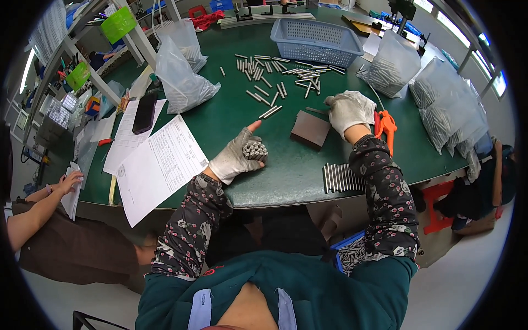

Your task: Inspecting, bundling, and sanding the ends of small metal rods at a factory workbench.

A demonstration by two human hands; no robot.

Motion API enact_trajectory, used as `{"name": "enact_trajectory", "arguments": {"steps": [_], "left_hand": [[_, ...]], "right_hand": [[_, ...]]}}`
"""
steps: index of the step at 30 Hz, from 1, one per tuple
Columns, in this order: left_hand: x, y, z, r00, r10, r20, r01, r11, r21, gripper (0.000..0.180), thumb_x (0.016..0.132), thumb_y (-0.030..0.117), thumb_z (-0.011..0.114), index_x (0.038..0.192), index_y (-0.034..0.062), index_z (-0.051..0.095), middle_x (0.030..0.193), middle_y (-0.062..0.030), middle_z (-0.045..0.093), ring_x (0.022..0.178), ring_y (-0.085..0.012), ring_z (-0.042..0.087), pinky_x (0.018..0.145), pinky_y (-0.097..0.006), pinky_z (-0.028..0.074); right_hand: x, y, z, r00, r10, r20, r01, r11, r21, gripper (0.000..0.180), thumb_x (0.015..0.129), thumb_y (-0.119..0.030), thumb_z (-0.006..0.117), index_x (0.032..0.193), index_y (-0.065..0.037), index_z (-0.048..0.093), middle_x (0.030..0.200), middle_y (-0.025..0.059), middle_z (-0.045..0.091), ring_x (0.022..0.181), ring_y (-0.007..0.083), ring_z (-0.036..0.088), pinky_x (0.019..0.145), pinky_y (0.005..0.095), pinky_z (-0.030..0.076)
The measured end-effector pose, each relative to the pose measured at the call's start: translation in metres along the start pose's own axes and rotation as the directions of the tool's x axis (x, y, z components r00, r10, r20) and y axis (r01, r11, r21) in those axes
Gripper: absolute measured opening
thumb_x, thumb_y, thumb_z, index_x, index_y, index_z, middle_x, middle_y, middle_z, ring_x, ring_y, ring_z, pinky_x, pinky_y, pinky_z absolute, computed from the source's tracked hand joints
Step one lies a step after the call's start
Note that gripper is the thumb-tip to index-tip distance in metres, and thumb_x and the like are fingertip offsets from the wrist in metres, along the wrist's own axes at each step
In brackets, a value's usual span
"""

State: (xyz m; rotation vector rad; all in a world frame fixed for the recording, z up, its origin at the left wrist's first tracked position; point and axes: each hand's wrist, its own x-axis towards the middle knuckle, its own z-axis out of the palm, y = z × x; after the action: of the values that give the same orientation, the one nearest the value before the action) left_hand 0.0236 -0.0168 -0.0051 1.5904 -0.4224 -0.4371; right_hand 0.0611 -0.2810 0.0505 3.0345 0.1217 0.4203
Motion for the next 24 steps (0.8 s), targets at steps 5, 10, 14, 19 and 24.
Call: {"name": "enact_trajectory", "arguments": {"steps": [5,10,14,19,24], "left_hand": [[-0.001,0.004,0.002,1.0,0.007,-0.006,-0.007,1.0,-0.014,0.096,0.057,-0.007,0.072,0.137,0.0122,0.022,0.098,-0.0054,0.046,0.084,-0.0112,0.047,0.079,-0.021,0.041],[0.001,-0.006,-0.002,0.998,0.001,0.07,0.01,0.987,-0.157,0.094,0.061,-0.008,0.069,0.138,0.0115,0.018,0.109,-0.0089,0.047,0.095,-0.013,0.05,0.085,-0.024,0.042],[0.003,-0.016,-0.003,0.992,0.098,0.075,-0.08,0.973,-0.218,0.092,0.064,-0.009,0.068,0.137,0.0098,0.017,0.115,-0.0084,0.047,0.102,-0.0139,0.049,0.088,-0.026,0.042],[0.005,-0.012,0.001,0.987,0.156,0.039,-0.144,0.966,-0.216,0.087,0.064,-0.008,0.07,0.135,0.0086,0.023,0.112,-0.005,0.05,0.101,-0.0132,0.05,0.087,-0.024,0.042],[0.009,-0.01,0.021,0.938,0.328,-0.109,-0.333,0.942,-0.036,0.089,0.063,-0.002,0.073,0.135,0.0113,0.024,0.105,-0.0036,0.053,0.095,-0.0126,0.051,0.083,-0.025,0.043]], "right_hand": [[-0.01,-0.031,-0.009,0.961,-0.176,-0.212,0.247,0.892,0.378,0.013,0.074,-0.015,0.057,0.082,-0.009,0.065,0.078,0.0071,0.062,0.082,0.0259,0.058,0.072,0.0364,0.045],[-0.032,-0.085,-0.021,0.896,-0.406,-0.178,0.404,0.582,0.706,0.014,0.073,-0.018,0.06,0.081,-0.008,0.065,0.078,0.0082,0.062,0.079,0.0251,0.057,0.071,0.0353,0.046],[-0.041,-0.106,-0.021,0.862,-0.477,-0.173,0.475,0.64,0.605,0.013,0.069,-0.016,0.063,0.08,-0.009,0.065,0.069,0.0076,0.057,0.072,0.0265,0.054,0.066,0.0367,0.044],[-0.041,-0.096,-0.022,0.929,-0.336,-0.157,0.356,0.69,0.63,0.018,0.073,-0.018,0.062,0.087,-0.007,0.063,0.075,0.009,0.06,0.073,0.0259,0.057,0.066,0.0352,0.046],[-0.041,-0.095,-0.019,0.933,-0.318,0.168,0.072,0.622,0.78,0.027,0.078,-0.028,0.058,0.095,-0.007,0.061,0.087,0.0124,0.062,0.078,0.0294,0.06,0.07,0.0368,0.047]]}}
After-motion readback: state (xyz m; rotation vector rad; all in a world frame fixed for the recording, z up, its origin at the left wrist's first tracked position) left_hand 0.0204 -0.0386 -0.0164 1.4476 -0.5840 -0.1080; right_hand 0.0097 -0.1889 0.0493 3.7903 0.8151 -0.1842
